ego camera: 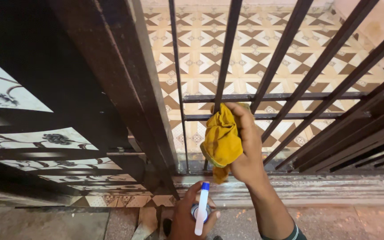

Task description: The person cleans the bars of a metal gate by spraying it with a cleaning solution and wiping it with a yellow cloth.

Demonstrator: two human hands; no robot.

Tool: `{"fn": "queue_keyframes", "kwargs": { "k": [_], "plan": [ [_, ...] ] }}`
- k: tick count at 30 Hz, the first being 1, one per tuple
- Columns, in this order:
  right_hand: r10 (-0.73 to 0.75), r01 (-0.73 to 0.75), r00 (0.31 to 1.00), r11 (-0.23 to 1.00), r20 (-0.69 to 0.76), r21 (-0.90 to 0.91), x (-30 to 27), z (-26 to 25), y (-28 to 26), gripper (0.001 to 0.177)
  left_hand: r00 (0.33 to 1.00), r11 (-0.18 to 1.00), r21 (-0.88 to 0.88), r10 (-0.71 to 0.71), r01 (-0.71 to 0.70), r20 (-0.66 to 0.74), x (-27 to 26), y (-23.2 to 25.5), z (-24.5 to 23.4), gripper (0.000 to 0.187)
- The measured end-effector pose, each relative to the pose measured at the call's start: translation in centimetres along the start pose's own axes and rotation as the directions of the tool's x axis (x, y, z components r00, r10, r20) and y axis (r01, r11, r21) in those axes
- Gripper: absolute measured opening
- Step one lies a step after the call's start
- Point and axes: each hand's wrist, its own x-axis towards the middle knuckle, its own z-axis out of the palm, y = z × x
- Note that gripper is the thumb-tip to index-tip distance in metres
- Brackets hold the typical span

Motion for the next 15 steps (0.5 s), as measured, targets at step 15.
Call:
{"fn": "queue_keyframes", "kwargs": {
  "k": [15],
  "plan": [
    [0.068,0.121,0.943,0.842,0.326,-0.526,1.7,0.1,0.0,0.083,0.994,0.996,0.072,0.035,-0.043,0.101,0.8,-1.0,1.2,0.08]
  ]
}}
